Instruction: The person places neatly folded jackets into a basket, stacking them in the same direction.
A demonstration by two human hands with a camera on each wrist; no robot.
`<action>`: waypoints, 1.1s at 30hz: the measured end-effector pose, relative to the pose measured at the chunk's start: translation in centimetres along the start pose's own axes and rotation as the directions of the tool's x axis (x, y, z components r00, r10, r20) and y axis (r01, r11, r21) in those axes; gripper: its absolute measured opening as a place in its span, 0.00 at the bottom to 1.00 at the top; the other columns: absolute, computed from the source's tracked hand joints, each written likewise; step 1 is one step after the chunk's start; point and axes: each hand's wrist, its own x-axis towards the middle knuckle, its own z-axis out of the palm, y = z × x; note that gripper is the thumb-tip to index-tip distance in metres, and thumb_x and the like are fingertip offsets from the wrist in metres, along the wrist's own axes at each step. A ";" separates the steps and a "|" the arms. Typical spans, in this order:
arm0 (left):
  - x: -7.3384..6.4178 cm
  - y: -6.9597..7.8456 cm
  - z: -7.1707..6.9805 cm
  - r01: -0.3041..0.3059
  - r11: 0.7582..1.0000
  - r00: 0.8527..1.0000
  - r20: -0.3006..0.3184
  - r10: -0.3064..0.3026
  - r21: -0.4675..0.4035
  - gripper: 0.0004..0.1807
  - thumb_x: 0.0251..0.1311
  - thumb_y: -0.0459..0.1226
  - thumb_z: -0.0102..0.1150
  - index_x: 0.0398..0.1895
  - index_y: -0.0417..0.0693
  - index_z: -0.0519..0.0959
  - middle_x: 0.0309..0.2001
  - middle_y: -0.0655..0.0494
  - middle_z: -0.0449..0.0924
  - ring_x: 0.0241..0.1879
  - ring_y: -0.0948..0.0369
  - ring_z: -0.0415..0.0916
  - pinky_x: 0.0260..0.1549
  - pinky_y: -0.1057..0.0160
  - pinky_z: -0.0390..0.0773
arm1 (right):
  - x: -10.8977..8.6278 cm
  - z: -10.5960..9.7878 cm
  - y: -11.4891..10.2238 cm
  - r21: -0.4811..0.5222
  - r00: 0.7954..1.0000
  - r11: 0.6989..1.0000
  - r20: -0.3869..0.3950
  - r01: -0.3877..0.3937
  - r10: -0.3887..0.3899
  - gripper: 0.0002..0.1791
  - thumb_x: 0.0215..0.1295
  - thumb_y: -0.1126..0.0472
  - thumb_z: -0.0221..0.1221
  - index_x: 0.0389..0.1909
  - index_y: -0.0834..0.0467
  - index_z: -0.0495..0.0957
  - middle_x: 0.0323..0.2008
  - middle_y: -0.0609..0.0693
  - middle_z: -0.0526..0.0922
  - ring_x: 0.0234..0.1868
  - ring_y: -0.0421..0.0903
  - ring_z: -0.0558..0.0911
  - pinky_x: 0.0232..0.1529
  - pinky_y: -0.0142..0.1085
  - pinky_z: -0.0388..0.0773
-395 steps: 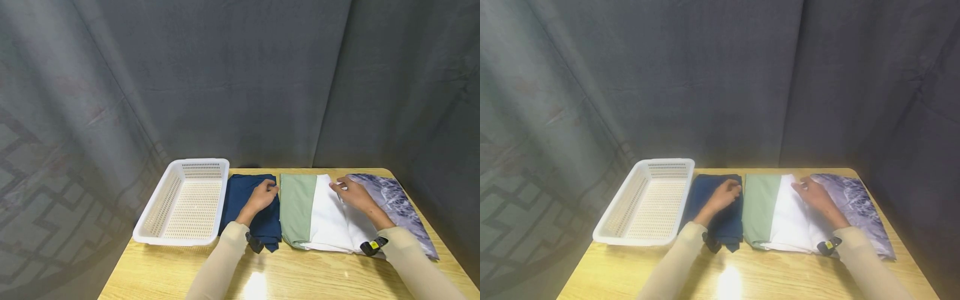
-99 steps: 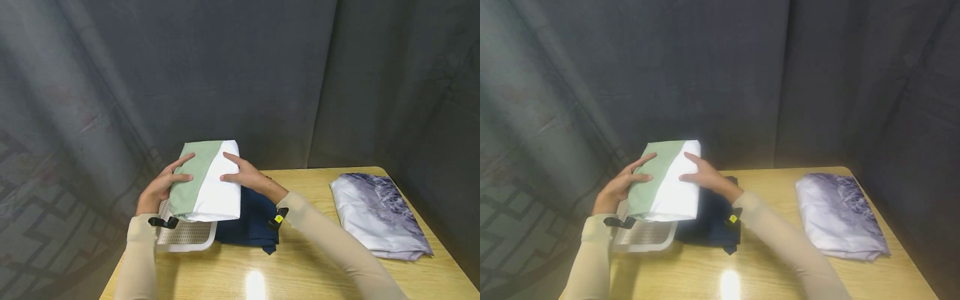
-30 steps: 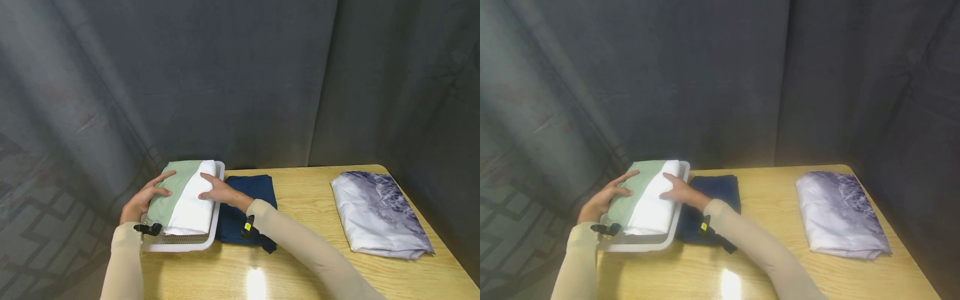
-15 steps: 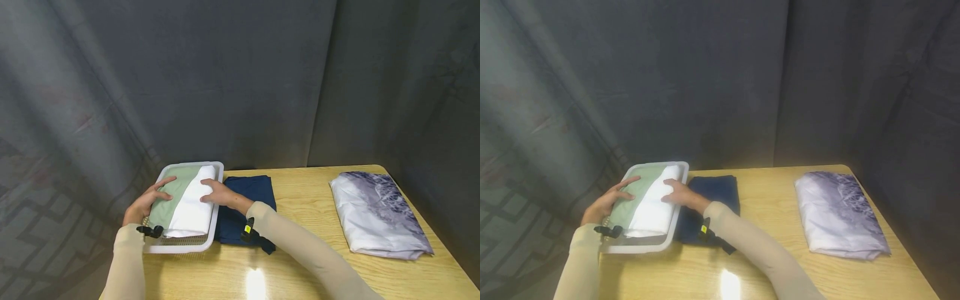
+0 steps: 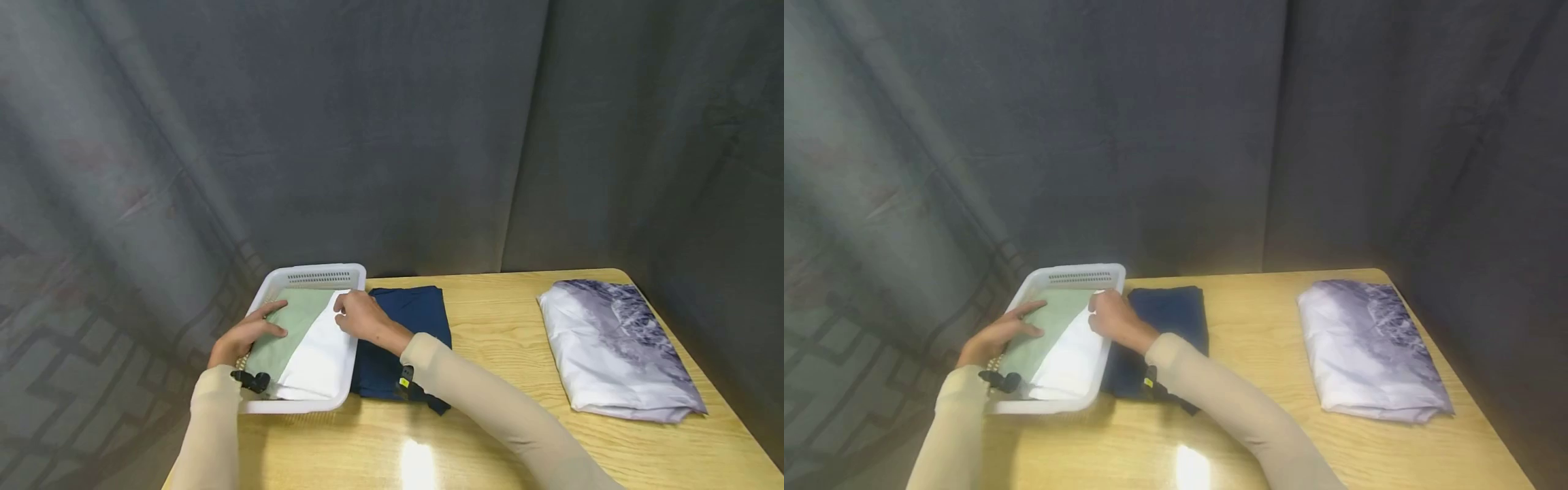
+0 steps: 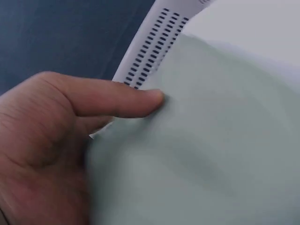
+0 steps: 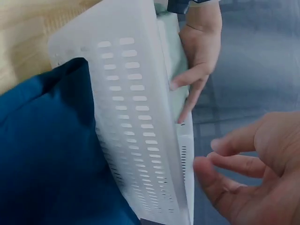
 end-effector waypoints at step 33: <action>0.0 4.7 2.1 -0.121 0.992 0.962 -0.243 0.127 0.038 0.27 0.82 0.34 0.48 0.78 0.29 0.65 0.71 0.29 0.72 0.70 0.40 0.75 0.70 0.43 0.76 | -1.2 -1.1 3.3 0.256 0.998 0.966 0.063 -0.026 0.010 0.09 0.74 0.65 0.61 0.42 0.63 0.89 0.30 0.53 0.89 0.24 0.38 0.82 0.27 0.29 0.78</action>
